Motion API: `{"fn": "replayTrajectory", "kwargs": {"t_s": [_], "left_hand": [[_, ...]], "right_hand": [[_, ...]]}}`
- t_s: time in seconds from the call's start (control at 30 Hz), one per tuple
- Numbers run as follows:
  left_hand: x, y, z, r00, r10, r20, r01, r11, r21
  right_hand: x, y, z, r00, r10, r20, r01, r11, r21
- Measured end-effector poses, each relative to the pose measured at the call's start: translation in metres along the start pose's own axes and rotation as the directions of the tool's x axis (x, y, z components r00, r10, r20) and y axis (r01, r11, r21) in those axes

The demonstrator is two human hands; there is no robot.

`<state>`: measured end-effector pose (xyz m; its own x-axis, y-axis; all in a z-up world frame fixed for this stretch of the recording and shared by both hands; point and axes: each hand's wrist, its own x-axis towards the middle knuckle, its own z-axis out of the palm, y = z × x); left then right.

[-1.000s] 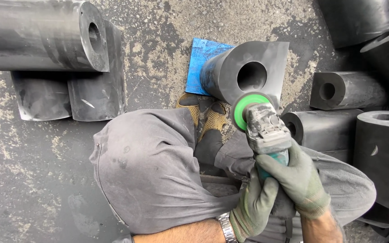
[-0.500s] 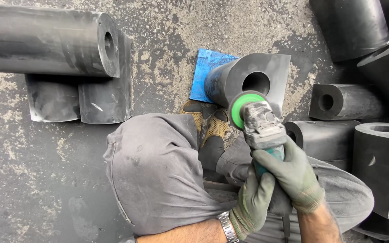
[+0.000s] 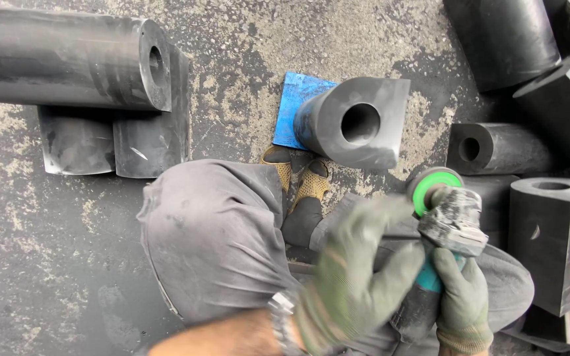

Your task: Using an angle grinder to smooth the edges and surfaces of large black rubber or plastic industrial blocks.

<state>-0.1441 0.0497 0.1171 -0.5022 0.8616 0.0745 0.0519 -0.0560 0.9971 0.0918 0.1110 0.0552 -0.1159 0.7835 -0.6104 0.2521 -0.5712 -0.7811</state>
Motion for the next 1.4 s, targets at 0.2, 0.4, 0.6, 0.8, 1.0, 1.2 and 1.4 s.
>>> {"fn": "replayTrajectory", "kwargs": {"t_s": [0.2, 0.4, 0.6, 0.8, 1.0, 1.2, 1.4], "left_hand": [[0.149, -0.013, -0.039, 0.928, 0.173, 0.331, -0.355, 0.68, 0.642], [0.191, -0.114, -0.013, 0.881, -0.36, 0.306, -0.203, 0.296, 0.933], [0.19, -0.147, -0.015, 0.756, -0.508, 0.412, -0.28, 0.319, 0.906], [0.19, -0.17, -0.004, 0.857, -0.342, 0.386, -0.228, 0.419, 0.879], [0.198, -0.157, -0.002, 0.806, -0.461, 0.37, -0.12, 0.486, 0.866], [0.197, -0.154, -0.006, 0.779, -0.502, 0.376, -0.091, 0.503, 0.86], [0.194, -0.169, -0.003, 0.827, -0.402, 0.393, -0.172, 0.485, 0.858]], "right_hand": [[-0.005, 0.006, 0.018, 0.996, 0.053, 0.073, -0.036, 0.977, -0.21], [-0.003, -0.018, 0.046, 0.988, 0.134, 0.076, -0.126, 0.987, -0.101], [0.004, -0.022, 0.037, 0.987, 0.157, 0.018, -0.152, 0.976, -0.153], [0.013, -0.021, 0.04, 0.984, 0.164, 0.065, -0.153, 0.977, -0.15], [0.021, -0.033, 0.064, 0.967, 0.21, 0.142, -0.182, 0.965, -0.187], [0.018, -0.034, 0.055, 0.987, 0.142, 0.07, -0.117, 0.953, -0.28], [0.015, -0.032, 0.049, 0.984, 0.167, 0.059, -0.149, 0.962, -0.231]]}}
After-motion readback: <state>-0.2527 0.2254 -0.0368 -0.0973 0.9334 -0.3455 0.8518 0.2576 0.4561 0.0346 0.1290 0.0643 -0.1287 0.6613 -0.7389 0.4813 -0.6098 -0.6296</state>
